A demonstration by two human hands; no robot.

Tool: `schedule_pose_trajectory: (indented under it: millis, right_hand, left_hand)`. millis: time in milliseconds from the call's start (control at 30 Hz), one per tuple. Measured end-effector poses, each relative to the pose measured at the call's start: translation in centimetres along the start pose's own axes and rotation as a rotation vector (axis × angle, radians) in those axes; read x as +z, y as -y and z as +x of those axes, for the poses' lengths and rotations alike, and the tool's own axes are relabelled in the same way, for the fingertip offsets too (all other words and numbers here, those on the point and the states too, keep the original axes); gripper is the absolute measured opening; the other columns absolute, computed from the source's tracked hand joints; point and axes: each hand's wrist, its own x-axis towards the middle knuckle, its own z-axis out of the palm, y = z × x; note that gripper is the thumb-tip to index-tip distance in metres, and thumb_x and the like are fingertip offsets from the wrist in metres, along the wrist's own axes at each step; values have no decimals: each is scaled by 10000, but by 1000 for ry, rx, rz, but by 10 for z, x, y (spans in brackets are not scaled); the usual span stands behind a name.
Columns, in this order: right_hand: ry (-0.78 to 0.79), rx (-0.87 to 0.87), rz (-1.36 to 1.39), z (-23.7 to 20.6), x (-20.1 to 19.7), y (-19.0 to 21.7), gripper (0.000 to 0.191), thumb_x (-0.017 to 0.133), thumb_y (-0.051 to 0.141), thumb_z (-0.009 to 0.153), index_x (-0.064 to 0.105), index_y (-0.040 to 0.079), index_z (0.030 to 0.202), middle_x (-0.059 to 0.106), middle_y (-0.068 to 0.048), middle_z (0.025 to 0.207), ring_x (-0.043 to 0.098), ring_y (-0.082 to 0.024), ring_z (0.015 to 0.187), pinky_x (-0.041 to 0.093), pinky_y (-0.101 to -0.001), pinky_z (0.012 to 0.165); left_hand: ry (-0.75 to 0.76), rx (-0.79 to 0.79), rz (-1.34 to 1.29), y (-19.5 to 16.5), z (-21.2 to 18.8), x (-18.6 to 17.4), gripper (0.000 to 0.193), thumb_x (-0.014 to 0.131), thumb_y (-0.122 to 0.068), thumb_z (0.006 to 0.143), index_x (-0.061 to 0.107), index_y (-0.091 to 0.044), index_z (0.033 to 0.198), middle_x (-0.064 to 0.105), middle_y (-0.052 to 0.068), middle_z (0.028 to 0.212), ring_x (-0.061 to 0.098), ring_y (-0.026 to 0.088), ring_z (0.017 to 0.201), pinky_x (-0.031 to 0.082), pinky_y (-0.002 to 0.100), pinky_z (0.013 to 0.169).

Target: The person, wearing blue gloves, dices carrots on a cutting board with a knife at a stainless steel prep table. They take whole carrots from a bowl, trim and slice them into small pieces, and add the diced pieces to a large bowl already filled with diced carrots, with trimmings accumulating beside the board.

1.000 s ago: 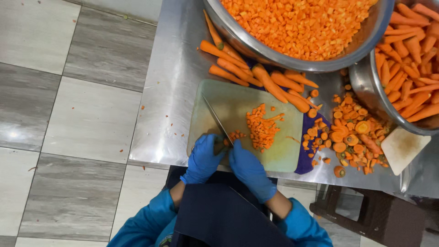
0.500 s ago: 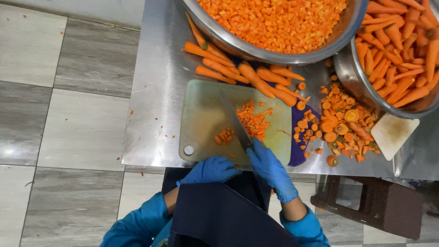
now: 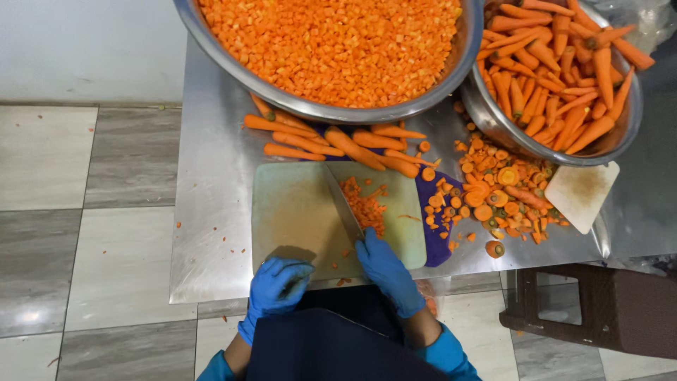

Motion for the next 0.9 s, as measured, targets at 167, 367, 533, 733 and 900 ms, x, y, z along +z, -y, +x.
schedule_pose_trajectory:
  millis: [167, 367, 533, 733, 900]
  right_hand:
    - [77, 31, 71, -31, -17, -19, 339, 509, 338, 1002, 530, 49, 1177, 685, -275, 880, 649, -480, 834, 490, -567, 709]
    - [274, -384, -196, -53, -8, -32, 341, 544, 334, 987, 551, 73, 1207, 678, -250, 868, 656, -462, 784, 499, -562, 674]
    - [144, -153, -124, -15, -34, -47, 353, 485, 335, 1022, 539, 64, 1241, 674, -247, 834, 662, -453, 790, 497, -558, 702]
    - [185, -135, -136, -37, -29, -55, 338, 505, 377, 1006, 562, 99, 1190, 664, -243, 829, 650, -457, 785, 492, -568, 697]
    - [292, -173, -62, -49, -6, -41, 287, 510, 366, 1015, 548, 114, 1148, 656, -232, 847, 649, -448, 785, 495, -566, 688]
  left_hand:
    - [-58, 20, 7, -6, 41, -17, 267, 796, -53, 762, 741, -134, 1010, 734, 50, 1013, 696, 252, 900, 551, 356, 788]
    - [-143, 17, 19, -14, 73, -32, 293, 779, 0, 771, 730, -114, 1037, 732, 75, 1038, 693, 259, 919, 549, 353, 807]
    - [-96, -21, 6, -29, 86, -28, 283, 770, -6, 786, 735, -106, 1049, 729, 78, 1064, 699, 270, 960, 556, 356, 839]
    - [49, 40, -7, -41, 130, -12, 322, 766, -28, 777, 746, -109, 1088, 701, 75, 1040, 668, 290, 991, 544, 391, 876]
    - [633, 243, 143, -54, 183, 91, 241, 706, -197, 867, 718, -149, 1103, 693, 91, 1077, 673, 322, 1028, 553, 432, 836]
